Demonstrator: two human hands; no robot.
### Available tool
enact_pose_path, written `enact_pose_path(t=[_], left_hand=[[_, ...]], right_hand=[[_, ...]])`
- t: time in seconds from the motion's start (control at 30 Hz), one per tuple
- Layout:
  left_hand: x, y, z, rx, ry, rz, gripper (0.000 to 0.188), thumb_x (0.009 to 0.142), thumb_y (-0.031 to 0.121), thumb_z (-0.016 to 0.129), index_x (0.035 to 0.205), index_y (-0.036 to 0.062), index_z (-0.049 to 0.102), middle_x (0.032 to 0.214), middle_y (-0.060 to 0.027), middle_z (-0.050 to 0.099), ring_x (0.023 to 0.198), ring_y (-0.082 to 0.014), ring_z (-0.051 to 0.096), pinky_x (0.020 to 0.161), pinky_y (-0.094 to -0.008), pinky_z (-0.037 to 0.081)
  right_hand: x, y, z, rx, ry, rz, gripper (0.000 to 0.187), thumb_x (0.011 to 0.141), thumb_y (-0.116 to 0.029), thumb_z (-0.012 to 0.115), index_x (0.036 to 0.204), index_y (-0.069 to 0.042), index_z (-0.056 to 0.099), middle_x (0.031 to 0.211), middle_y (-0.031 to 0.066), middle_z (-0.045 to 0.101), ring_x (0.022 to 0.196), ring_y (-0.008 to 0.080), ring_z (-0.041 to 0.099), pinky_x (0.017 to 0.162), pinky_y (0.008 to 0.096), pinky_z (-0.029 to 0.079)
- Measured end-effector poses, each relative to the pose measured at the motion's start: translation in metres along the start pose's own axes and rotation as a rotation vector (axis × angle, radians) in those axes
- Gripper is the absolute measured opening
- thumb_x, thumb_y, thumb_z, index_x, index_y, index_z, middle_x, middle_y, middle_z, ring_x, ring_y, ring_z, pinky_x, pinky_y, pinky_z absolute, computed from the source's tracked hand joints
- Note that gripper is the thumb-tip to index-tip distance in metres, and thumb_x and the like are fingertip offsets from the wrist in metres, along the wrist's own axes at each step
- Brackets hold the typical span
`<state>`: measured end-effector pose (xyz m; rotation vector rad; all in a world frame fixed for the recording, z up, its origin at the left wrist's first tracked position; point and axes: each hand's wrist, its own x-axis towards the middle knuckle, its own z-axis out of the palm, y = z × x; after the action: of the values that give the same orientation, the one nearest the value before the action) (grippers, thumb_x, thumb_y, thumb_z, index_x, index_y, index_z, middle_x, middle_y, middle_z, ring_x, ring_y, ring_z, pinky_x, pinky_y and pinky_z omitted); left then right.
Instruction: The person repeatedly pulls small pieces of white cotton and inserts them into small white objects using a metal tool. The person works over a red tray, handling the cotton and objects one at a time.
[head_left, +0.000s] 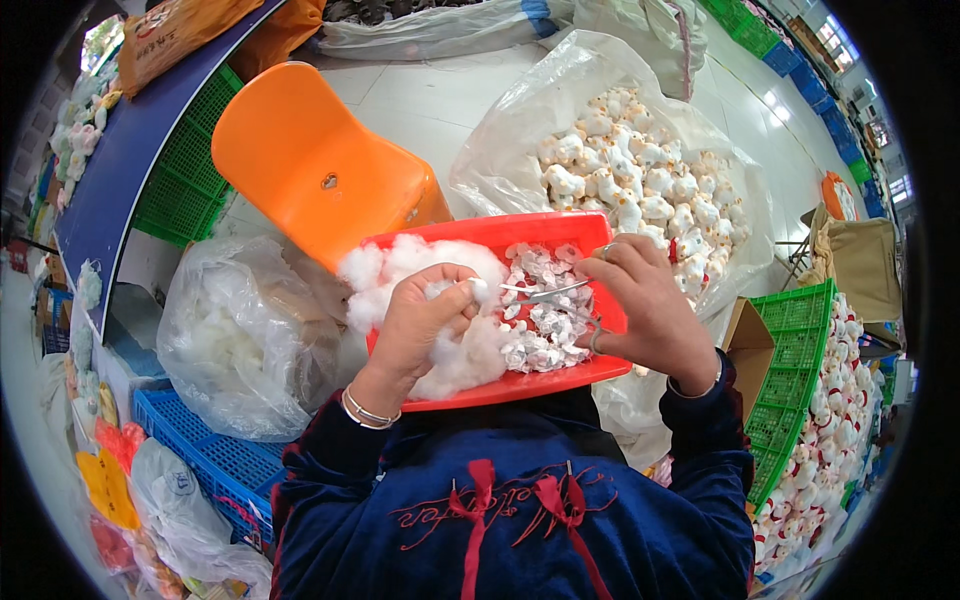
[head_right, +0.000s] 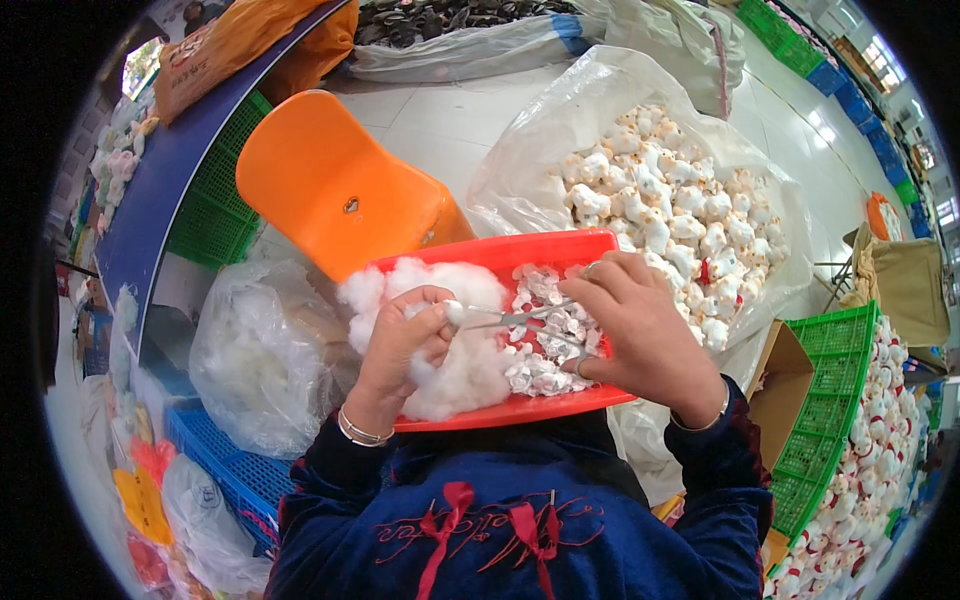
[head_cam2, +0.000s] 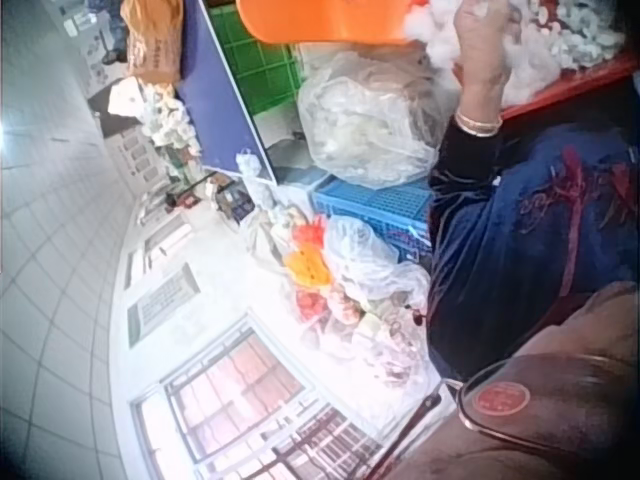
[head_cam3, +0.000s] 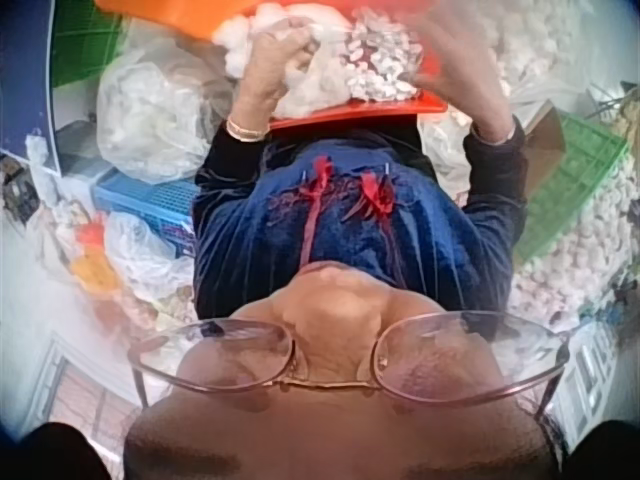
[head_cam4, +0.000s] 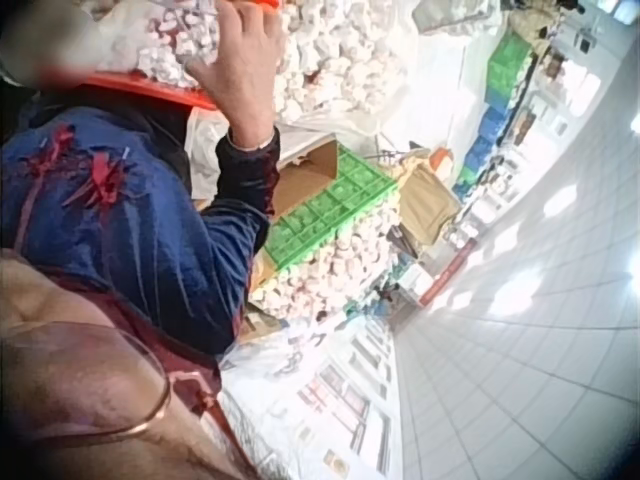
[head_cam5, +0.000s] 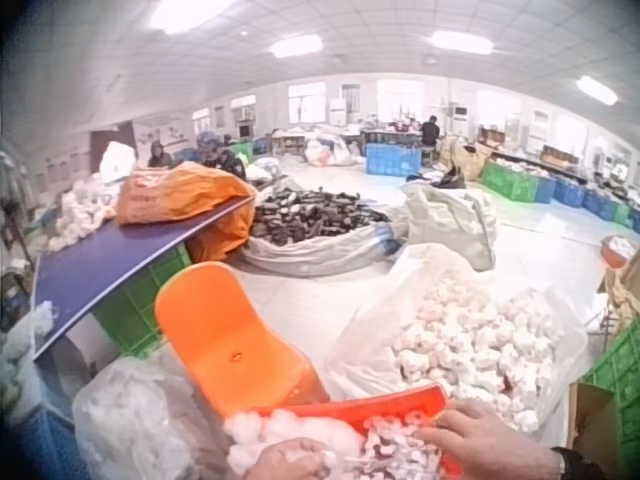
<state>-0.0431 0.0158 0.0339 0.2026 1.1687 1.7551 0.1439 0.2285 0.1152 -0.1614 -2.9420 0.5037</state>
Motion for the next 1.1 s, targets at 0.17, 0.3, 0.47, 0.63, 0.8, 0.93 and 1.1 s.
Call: enact_pose_path(t=[0.17,0.3,0.47,0.63,0.8,0.93,1.1], left_hand=[[-0.001,-0.002,0.003,-0.047,-0.047,-0.070,0.018,0.100,0.010,0.066,0.115,0.0007,0.064,0.079,-0.0063,0.065,0.050,-0.0041,0.047,0.044,-0.0191,0.038],[-0.001,-0.002,0.002,-0.023,-0.039,-0.041,0.018,0.100,0.010,0.067,0.115,0.0010,0.065,0.080,-0.0060,0.066,0.051,-0.0043,0.047,0.046,-0.0192,0.040],[0.002,-0.011,0.004,0.186,-0.037,0.127,0.016,0.100,0.010,0.068,0.113,0.0001,0.068,0.085,-0.0070,0.069,0.060,-0.0061,0.053,0.055,-0.0217,0.044],[0.004,-0.018,0.007,0.323,0.022,0.406,0.014,0.100,0.005,0.069,0.112,-0.0008,0.070,0.089,-0.0072,0.072,0.070,-0.0064,0.059,0.063,-0.0223,0.048],[0.009,-0.037,0.024,0.481,0.194,0.734,0.013,0.100,0.004,0.070,0.112,-0.0008,0.070,0.090,-0.0044,0.072,0.075,-0.0056,0.062,0.067,-0.0224,0.051],[0.006,-0.050,0.033,0.341,0.195,0.664,0.011,0.100,0.004,0.070,0.110,-0.0008,0.069,0.090,-0.0040,0.073,0.073,-0.0057,0.063,0.065,-0.0234,0.052],[0.009,-0.024,0.011,0.058,0.137,0.349,0.010,0.101,0.006,0.068,0.108,-0.0013,0.067,0.088,-0.0076,0.071,0.070,-0.0076,0.059,0.064,-0.0241,0.050]], right_hand=[[0.005,0.001,0.011,-0.076,0.015,-0.041,0.062,0.069,-0.014,0.086,0.128,-0.014,0.068,0.113,0.0061,0.064,0.117,0.0297,0.057,0.099,0.0447,0.044],[0.002,0.005,0.009,-0.104,-0.102,-0.006,0.047,0.074,-0.018,0.083,0.120,-0.016,0.073,0.102,0.0035,0.066,0.106,0.0256,0.060,0.091,0.0440,0.044],[0.002,0.000,0.005,-0.041,-0.153,-0.025,0.033,0.079,-0.021,0.080,0.111,-0.013,0.075,0.087,0.0072,0.066,0.089,0.0290,0.065,0.081,0.0456,0.046],[-0.004,-0.008,0.028,0.451,-0.336,0.143,0.026,0.089,-0.024,0.078,0.107,-0.006,0.072,0.080,0.0156,0.067,0.076,0.0320,0.067,0.067,0.0417,0.049],[-0.005,-0.045,0.078,1.084,-0.189,0.387,0.025,0.097,-0.025,0.076,0.103,-0.002,0.069,0.077,0.0048,0.063,0.074,0.0084,0.055,0.065,0.0300,0.046],[0.005,-0.050,0.079,1.074,-0.071,0.469,0.027,0.095,-0.022,0.079,0.105,0.001,0.070,0.078,0.0017,0.063,0.074,0.0054,0.055,0.065,0.0264,0.046],[-0.010,-0.023,0.059,0.666,-0.009,0.306,0.033,0.084,-0.020,0.087,0.107,0.000,0.072,0.078,0.0075,0.065,0.072,0.0158,0.061,0.067,0.0323,0.050]])
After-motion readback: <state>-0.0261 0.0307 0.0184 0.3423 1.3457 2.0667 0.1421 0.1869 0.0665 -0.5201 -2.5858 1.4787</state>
